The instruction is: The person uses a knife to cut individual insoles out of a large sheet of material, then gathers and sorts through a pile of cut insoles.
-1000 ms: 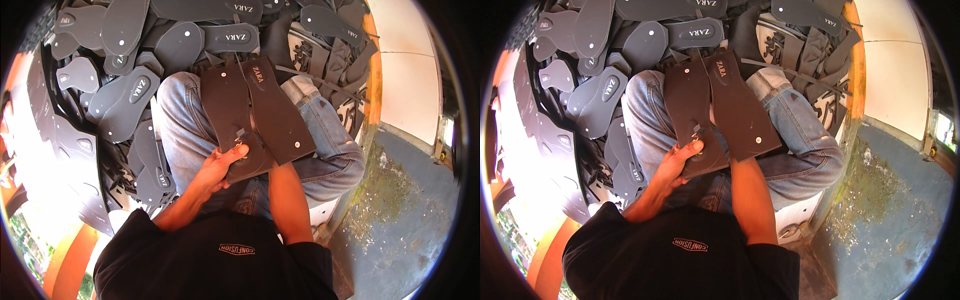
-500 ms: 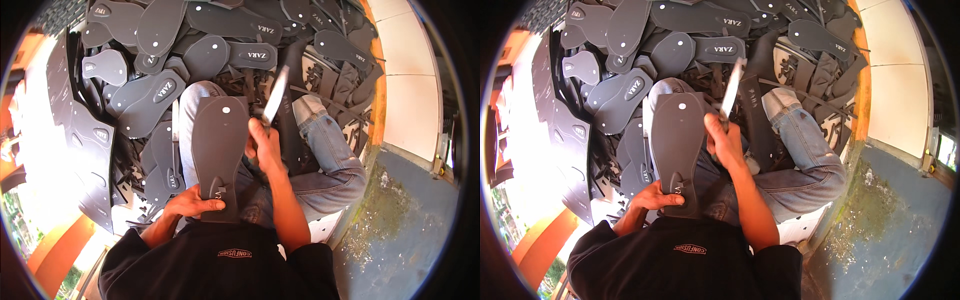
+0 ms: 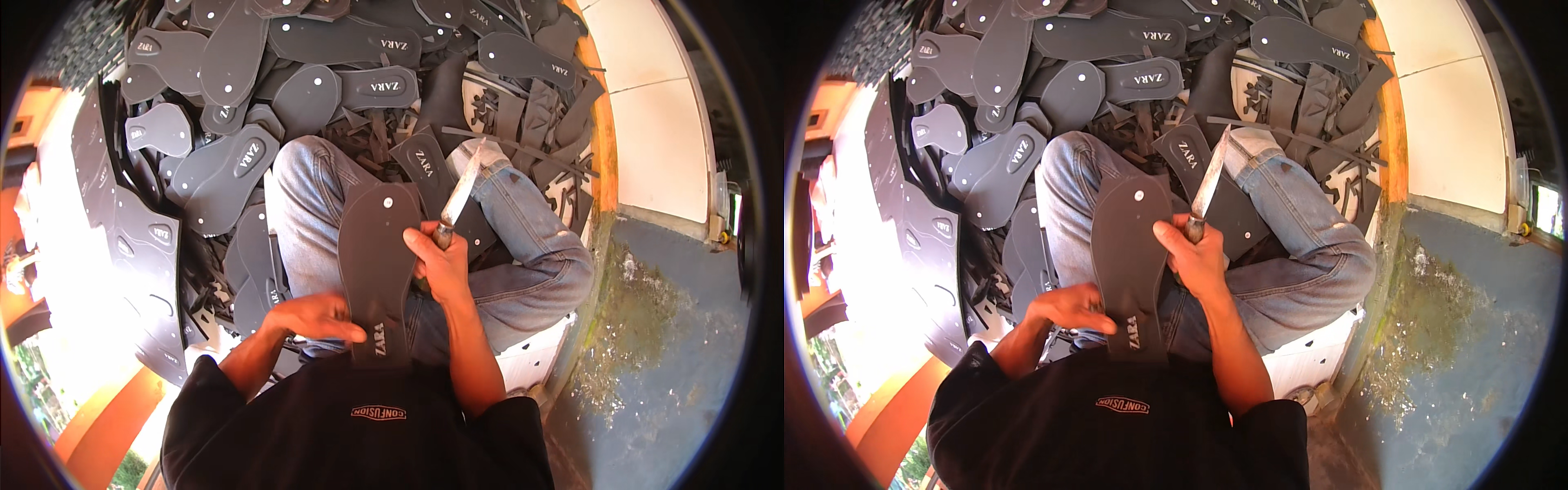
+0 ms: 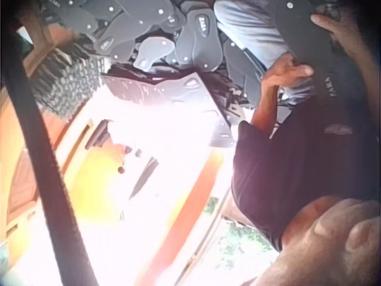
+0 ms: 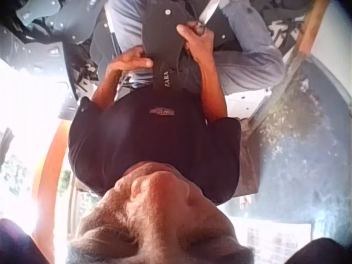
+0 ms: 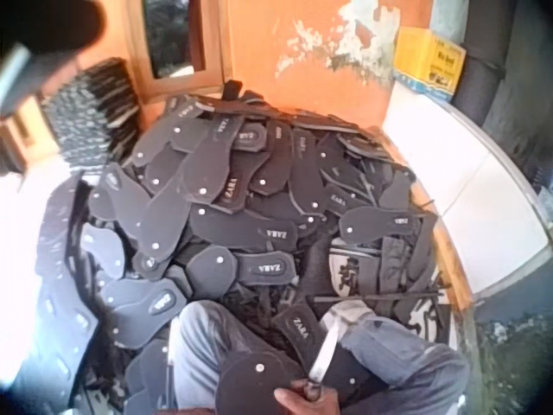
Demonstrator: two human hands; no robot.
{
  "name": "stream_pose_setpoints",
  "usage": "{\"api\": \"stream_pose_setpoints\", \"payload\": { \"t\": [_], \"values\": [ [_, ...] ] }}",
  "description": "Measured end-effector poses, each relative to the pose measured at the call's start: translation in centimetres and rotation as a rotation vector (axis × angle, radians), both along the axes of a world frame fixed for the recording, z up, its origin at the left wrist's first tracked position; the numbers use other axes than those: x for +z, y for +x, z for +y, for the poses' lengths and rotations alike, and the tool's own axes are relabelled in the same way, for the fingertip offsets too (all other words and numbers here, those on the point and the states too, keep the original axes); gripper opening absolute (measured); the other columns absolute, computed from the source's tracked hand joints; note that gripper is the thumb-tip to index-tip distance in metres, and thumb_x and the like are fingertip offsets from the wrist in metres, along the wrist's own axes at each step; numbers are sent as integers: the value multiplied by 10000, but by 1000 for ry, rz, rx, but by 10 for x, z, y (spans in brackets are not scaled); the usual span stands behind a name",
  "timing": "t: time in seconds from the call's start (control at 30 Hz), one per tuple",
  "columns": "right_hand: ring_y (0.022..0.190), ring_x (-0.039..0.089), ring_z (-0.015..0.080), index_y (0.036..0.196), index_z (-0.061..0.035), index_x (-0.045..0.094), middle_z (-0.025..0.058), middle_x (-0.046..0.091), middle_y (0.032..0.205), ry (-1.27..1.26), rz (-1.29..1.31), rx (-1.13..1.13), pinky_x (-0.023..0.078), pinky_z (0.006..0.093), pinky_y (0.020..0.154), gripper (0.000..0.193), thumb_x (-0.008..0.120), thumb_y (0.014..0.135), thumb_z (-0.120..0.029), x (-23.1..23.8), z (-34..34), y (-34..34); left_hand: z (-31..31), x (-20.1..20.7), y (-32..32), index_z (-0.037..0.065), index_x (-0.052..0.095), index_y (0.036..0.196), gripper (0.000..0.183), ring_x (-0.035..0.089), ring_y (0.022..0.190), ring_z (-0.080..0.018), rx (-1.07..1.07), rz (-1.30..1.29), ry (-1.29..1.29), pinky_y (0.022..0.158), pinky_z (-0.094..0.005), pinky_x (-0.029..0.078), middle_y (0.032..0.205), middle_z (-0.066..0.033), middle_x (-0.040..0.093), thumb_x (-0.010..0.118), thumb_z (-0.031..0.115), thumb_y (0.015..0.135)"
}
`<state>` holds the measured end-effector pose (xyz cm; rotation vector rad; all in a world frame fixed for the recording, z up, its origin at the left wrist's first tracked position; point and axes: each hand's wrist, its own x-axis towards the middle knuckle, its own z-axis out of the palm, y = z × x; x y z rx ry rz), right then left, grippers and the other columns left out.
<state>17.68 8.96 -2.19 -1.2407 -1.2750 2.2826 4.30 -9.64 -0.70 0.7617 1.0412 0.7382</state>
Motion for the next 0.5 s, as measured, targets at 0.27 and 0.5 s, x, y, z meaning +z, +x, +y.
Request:
{"api": "stream_pose_setpoints", "payload": {
  "t": [0.27, 0.5],
  "values": [
    [473, 484, 98, 713, -11, 581, 8, 535, 552, 264, -100, 142, 350, 263, 451, 306, 658, 864, -265, 24, -11, 37, 75, 20, -29, -19, 621, 985, 416, 615, 712, -97, 734, 6, -267, 619, -205, 477, 814, -61, 658, 697, 354, 820],
    [424, 428, 156, 701, 19, 568, 87, 470, 476, 786, -439, 384, 381, 322, 447, 363, 657, 858, -297, 18, -2, 82, 83, 14, -35, -21, 658, 932, 409, 631, 651, -106, 635, -136, -263, 569, -217, 501, 780, -67, 670, 725, 357, 790]
  ]
}}
